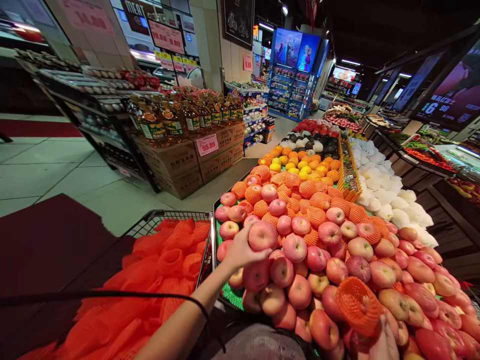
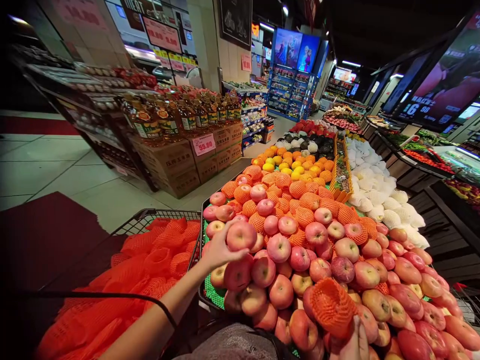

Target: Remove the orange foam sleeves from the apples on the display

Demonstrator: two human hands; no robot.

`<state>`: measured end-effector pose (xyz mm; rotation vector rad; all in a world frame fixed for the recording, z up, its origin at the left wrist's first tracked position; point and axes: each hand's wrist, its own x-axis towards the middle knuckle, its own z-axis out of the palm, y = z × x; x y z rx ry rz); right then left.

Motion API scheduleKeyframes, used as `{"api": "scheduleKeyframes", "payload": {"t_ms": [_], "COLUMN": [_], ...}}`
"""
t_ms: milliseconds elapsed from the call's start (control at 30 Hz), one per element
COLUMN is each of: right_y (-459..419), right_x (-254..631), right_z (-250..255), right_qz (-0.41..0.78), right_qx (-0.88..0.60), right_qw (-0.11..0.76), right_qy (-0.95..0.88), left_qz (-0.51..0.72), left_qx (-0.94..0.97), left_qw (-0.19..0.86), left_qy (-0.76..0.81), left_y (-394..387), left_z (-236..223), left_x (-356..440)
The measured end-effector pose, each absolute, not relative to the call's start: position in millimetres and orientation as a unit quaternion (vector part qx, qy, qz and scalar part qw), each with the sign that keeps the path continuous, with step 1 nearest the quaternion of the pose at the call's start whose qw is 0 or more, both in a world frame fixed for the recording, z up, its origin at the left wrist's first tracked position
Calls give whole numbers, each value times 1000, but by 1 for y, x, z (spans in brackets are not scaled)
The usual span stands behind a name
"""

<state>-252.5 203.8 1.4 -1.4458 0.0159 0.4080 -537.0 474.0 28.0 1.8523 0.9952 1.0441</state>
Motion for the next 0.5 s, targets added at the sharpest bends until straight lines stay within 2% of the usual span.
{"api": "scheduleKeyframes", "payload": {"t_ms": [100, 200, 333, 500], "right_y": [195, 191, 191, 192], "right_x": [-242, -242, -249, -249], "right_z": [9, 6, 0, -6], "right_qz": [188, 193, 166, 166], "right_qx": [-639, -638, -656, -660], "right_qw": [743, 741, 734, 729], "right_qy": [75, 75, 57, 76], "left_qz": [371, 342, 338, 317], "left_qx": [737, 763, 776, 780], "left_qw": [342, 341, 333, 297], "left_qy": [449, 429, 415, 450], "left_y": [515, 537, 543, 545], "left_z": [11, -18, -50, -65], "left_x": [-550, -552, -549, -553]}}
